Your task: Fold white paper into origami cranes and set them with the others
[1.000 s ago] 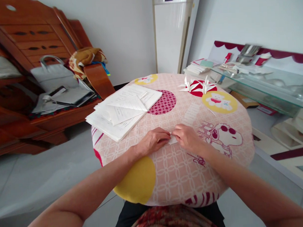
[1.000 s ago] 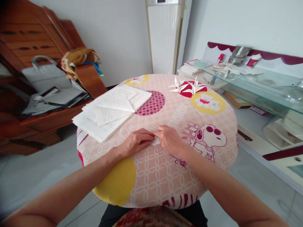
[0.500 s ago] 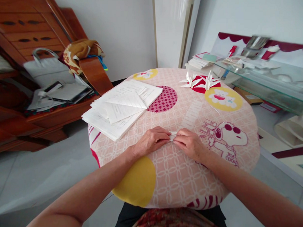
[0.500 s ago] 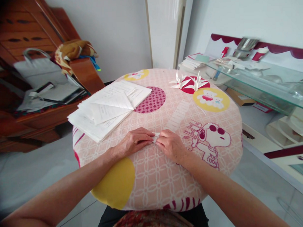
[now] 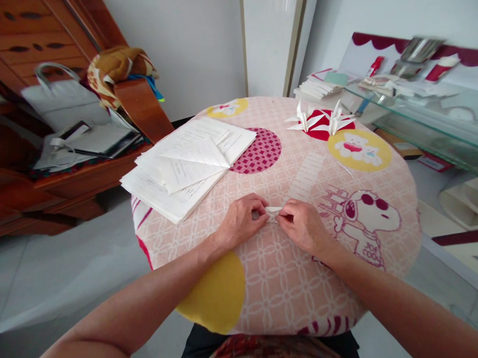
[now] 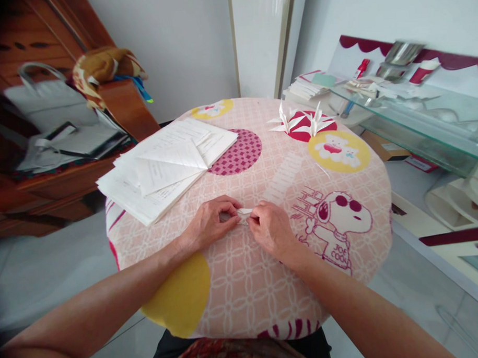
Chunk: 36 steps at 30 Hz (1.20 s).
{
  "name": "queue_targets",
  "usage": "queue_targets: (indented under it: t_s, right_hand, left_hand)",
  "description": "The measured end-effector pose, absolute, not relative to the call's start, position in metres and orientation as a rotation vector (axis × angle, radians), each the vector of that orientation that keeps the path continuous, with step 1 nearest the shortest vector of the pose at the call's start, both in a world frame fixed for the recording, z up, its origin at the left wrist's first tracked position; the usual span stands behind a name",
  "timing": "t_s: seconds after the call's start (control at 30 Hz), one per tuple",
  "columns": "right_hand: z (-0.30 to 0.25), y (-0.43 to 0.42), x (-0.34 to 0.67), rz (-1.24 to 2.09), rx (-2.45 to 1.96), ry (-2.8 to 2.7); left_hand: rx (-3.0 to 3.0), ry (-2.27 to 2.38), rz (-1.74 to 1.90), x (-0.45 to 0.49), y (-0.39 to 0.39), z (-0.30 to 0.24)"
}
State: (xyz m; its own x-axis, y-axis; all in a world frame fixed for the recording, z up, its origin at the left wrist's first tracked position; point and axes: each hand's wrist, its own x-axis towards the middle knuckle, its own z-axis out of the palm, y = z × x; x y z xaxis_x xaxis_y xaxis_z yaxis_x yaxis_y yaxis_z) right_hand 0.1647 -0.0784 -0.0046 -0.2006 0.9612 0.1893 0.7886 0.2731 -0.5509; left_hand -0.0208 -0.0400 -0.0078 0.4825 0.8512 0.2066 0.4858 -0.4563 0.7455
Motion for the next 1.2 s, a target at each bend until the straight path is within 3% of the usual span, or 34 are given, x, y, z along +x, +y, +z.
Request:
queue_targets:
  t_s: [0.4, 1.0, 1.2]
  right_hand:
    - [-0.0058, -0.0784, 0.1630, 0.207, -1.603, -2.190]
    - [-0.0047, -0.0783, 0.1597, 0.242, -1.664, -2.165]
    - [-0.0007, -0.0709, 0.1579, 0.447, -1.764, -2.052]
  left_hand:
    - [2.144, 1.184, 0.740, -0.0157, -0.0359, -0.0078]
    - [2.245, 1.245, 0.659, -0.0123, -0.0384, -0.0049]
    - [2.278, 1.276, 0.629, -0.0117, -0.0363, -0.0050]
